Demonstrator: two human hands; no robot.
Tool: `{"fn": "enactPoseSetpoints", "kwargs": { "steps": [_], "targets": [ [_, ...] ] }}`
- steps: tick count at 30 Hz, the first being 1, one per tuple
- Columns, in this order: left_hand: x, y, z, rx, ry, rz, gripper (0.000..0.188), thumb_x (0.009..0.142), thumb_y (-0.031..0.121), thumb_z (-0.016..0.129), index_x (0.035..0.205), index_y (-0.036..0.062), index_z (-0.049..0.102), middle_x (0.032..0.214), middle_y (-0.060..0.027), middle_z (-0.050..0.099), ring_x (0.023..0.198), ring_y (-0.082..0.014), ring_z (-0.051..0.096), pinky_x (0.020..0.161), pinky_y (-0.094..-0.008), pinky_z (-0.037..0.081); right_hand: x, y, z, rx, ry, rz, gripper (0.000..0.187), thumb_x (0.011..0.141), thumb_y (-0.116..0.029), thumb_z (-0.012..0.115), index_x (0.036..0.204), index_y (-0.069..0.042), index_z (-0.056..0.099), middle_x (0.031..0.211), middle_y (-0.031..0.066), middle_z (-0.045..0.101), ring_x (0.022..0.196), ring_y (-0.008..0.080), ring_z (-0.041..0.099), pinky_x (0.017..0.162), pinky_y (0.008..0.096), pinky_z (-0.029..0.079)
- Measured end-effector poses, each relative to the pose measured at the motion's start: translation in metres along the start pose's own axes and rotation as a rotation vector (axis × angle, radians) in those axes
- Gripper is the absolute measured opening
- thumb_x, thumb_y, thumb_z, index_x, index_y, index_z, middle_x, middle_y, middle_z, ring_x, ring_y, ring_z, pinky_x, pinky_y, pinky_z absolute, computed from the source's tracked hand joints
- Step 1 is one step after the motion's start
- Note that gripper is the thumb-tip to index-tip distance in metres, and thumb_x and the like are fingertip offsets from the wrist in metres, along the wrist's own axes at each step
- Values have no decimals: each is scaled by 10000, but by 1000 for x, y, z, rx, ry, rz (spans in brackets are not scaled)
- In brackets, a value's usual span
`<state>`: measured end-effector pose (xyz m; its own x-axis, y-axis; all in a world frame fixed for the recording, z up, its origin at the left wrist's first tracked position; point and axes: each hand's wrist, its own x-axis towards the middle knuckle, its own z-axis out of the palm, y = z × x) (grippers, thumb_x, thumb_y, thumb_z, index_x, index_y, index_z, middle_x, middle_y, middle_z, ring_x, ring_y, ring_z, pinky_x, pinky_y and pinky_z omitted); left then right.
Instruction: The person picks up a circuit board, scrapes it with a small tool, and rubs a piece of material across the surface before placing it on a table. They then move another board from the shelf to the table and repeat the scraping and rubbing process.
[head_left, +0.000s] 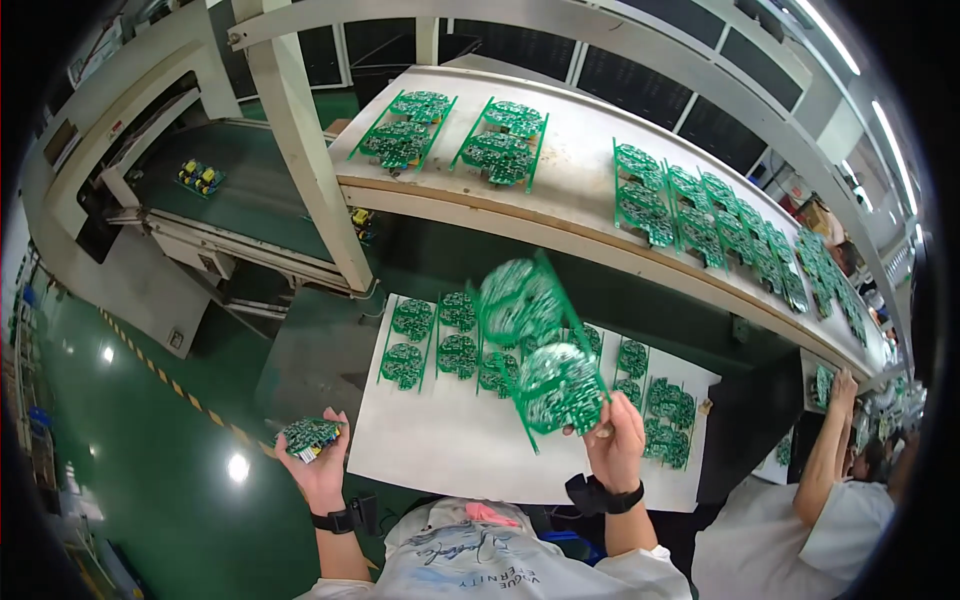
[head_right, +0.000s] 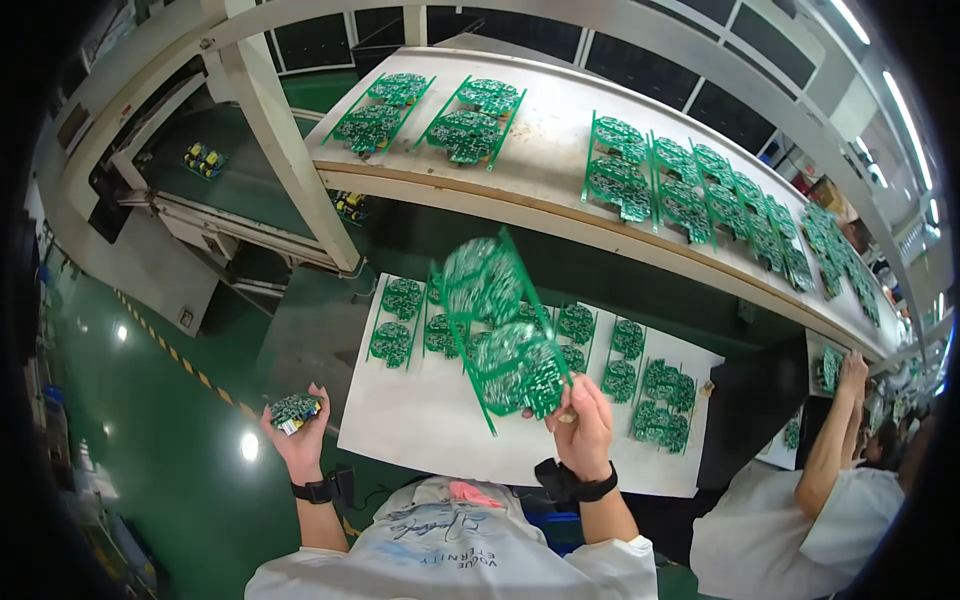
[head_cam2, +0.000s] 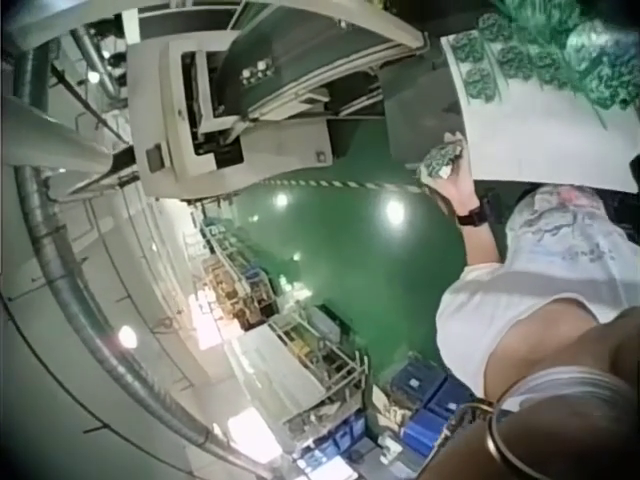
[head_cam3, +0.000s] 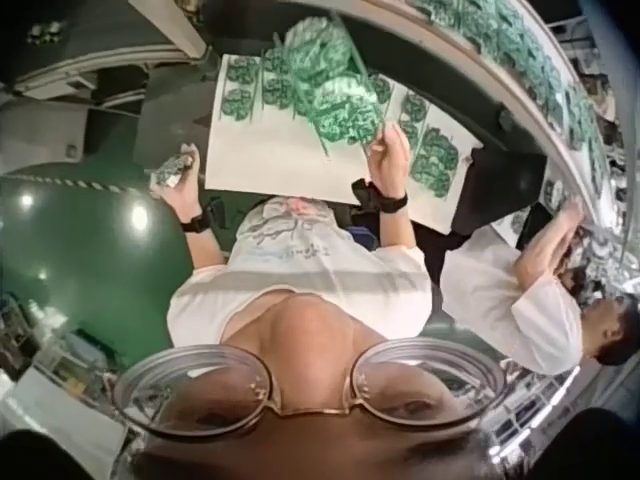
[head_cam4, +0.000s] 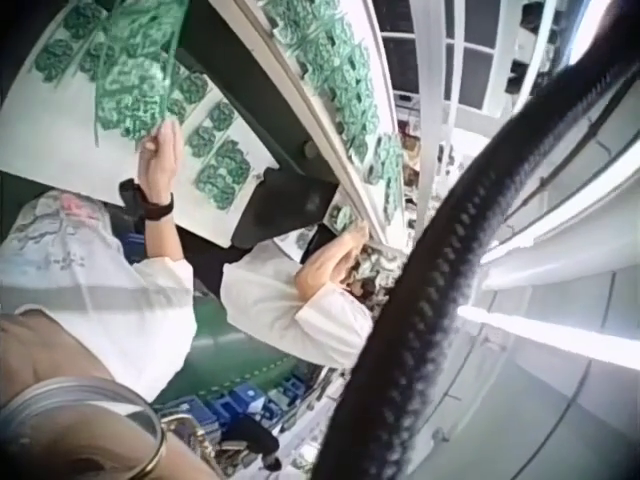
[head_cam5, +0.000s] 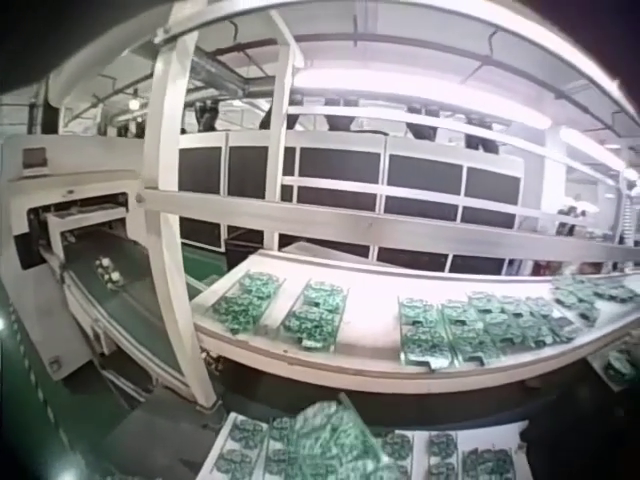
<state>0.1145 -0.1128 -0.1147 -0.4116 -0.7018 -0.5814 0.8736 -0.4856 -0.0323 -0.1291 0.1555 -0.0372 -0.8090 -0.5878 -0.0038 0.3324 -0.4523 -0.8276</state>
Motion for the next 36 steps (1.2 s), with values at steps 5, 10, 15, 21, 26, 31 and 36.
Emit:
{"fn": "enactPoseSetpoints", "kwargs": {
  "steps": [5,10,15,21,26,31,36],
  "targets": [
    [5,9,6,5,-36,-69,509,743,270,663,1113,5,437,1132,-180,432,1073,-358,447,993,-540,357,27,-18,53,85,-6,-363,201,968,-188,400,806,-75,437,724,19,456,697,134,498,705,383,484],
    [-3,19,4,13,-78,-142,468,739,264,667,1081,5,482,1121,-179,453,1079,-359,449,994,-533,355,117,-30,92,-113,58,-536,239,958,-159,399,748,-64,459,674,11,427,584,114,428,757,383,492],
    [-15,28,2,41,-156,-174,405,740,250,666,1031,3,530,1117,-184,474,1103,-366,445,999,-527,349,172,-34,86,-15,5,-372,234,938,-182,451,739,-59,465,644,14,420,561,125,429,714,347,491],
    [-5,24,-6,83,-180,-211,406,747,233,658,1055,2,530,1150,-187,473,1132,-367,432,1009,-525,337,201,-78,67,-971,172,-317,276,908,-219,494,726,-20,553,599,92,534,490,230,514,543,396,496],
    [3,16,-9,107,-132,-268,473,754,232,653,1141,8,498,1194,-189,463,1161,-367,412,1016,-528,326,133,-66,67,-1632,386,-939,398,903,-291,538,696,44,587,559,153,543,501,204,521,508,308,427],
    [-2,-7,-16,254,-216,-349,567,766,268,656,1242,41,447,1257,-185,441,1199,-359,389,1029,-535,305,36,14,-67,-1401,441,-492,253,868,-186,573,717,13,613,535,88,531,461,145,473,480,286,386],
    [-10,-35,-17,500,-272,-471,609,820,435,576,1298,89,427,1304,-186,427,1202,-346,406,1027,-554,290,-46,146,-254,-1443,636,-9,166,793,-169,630,749,-10,644,544,101,562,480,230,570,491,328,445]
  ]
}}
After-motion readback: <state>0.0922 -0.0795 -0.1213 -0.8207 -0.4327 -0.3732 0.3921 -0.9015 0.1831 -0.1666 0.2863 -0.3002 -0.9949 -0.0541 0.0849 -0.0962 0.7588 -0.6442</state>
